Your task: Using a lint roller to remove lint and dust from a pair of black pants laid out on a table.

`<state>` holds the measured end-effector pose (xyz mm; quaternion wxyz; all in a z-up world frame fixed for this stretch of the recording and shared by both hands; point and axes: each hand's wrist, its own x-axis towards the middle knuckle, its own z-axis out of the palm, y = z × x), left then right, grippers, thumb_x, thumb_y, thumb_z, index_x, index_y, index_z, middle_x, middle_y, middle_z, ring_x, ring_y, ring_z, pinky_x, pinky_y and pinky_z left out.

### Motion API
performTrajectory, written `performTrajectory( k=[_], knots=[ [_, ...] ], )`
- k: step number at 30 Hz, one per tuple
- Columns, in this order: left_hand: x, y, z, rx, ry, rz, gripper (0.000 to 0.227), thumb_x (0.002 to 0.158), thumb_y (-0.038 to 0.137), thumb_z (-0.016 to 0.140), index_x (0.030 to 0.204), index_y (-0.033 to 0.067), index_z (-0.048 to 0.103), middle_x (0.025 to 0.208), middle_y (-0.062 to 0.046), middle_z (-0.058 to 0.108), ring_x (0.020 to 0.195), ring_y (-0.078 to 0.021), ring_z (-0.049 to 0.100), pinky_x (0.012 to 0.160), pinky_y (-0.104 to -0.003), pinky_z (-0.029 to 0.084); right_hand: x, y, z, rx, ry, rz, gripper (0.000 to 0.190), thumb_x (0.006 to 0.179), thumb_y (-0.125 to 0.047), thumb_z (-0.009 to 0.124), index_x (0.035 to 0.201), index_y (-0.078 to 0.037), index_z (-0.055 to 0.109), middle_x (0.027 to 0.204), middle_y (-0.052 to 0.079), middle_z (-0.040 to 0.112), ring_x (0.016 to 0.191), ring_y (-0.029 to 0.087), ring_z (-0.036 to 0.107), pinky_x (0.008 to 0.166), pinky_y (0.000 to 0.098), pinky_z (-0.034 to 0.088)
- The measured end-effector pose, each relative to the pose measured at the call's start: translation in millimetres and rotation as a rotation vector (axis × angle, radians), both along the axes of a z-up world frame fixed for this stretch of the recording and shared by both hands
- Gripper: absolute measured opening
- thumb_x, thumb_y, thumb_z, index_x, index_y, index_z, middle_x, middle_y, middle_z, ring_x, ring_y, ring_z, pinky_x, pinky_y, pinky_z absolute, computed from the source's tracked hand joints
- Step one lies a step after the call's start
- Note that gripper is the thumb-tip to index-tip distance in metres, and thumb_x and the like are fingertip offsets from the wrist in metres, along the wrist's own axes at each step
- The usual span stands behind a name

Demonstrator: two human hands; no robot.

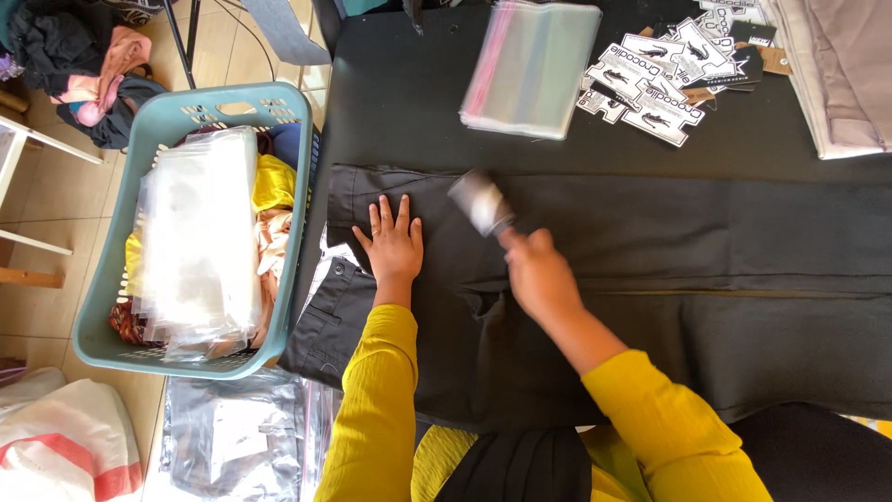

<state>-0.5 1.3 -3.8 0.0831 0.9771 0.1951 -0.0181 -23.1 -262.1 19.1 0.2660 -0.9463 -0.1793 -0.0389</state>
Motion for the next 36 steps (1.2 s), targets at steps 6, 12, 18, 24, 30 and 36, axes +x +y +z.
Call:
performTrajectory(
  k=[6,12,18,24,30,36],
  knots=[
    [0.9,0.7,-2.0,0.007,-0.008,0.001,0.054,0.112,0.049,0.023,0.164,0.0348,0.027,0.173,-0.007,0.019,0.160,-0.0280,0.013,0.123,-0.069,0.006,1.9,2.0,7.1,-0.035,0.148,0.068,0.033,0.103,-0.025,0.049,0.134,-0.027,0.061,0.096,0.009,0.051,0.072,0.041,0.073,0.062,0.0550,0.063],
    [6.9,-21.2,-2.9,0.129,-0.016,-0.083,0.055,0.109,0.042,0.041,0.162,0.0283,0.034,0.168,-0.009,0.031,0.157,-0.0306,0.023,0.121,-0.071,0.012,35.2,-39.0,-15.7,-0.261,-0.062,-0.052,0.040,0.102,-0.013,0.050,0.141,-0.012,0.055,0.105,0.015,0.052,0.068,0.039,0.073,0.059,0.0528,0.062],
    [21.2,-84.3,-0.5,0.059,0.032,-0.487,0.058,0.107,0.044,0.045,0.161,0.0247,0.034,0.167,-0.004,0.034,0.156,-0.0281,0.026,0.120,-0.072,0.014,-28.3,-122.0,-6.8,-0.521,-0.183,0.171,0.036,0.096,-0.016,0.049,0.132,-0.016,0.056,0.096,0.009,0.057,0.058,0.026,0.073,0.051,0.0405,0.061],
    [44.4,-85.8,-11.6,0.032,-0.034,-0.444,0.075,0.099,0.061,0.044,0.163,0.0245,0.027,0.170,-0.002,0.024,0.157,-0.0278,0.020,0.116,-0.076,0.010,18.8,-283.7,-14.8,-0.715,-0.096,-0.260,0.024,0.096,-0.019,0.047,0.117,-0.011,0.055,0.093,0.011,0.057,0.064,0.031,0.071,0.058,0.0435,0.058],
    [53.0,-95.9,-4.4,0.069,0.036,-0.155,0.081,0.099,0.068,0.032,0.165,0.0228,0.017,0.174,0.000,0.011,0.159,-0.0239,0.009,0.117,-0.075,0.001,24.5,-326.5,-24.8,-0.632,0.010,-0.478,0.039,0.097,-0.024,0.054,0.127,0.002,0.053,0.110,0.030,0.062,0.087,0.048,0.074,0.070,0.0564,0.058],
    [45.5,-88.5,-10.2,0.088,-0.048,0.069,0.082,0.101,0.069,0.038,0.167,0.0233,0.020,0.174,-0.009,0.015,0.160,-0.0309,0.012,0.117,-0.076,0.003,-20.1,-214.1,12.5,-0.575,-0.218,-0.060,0.023,0.089,-0.024,0.061,0.109,-0.012,0.063,0.081,0.007,0.061,0.055,0.023,0.070,0.049,0.0374,0.058]
  ],
)
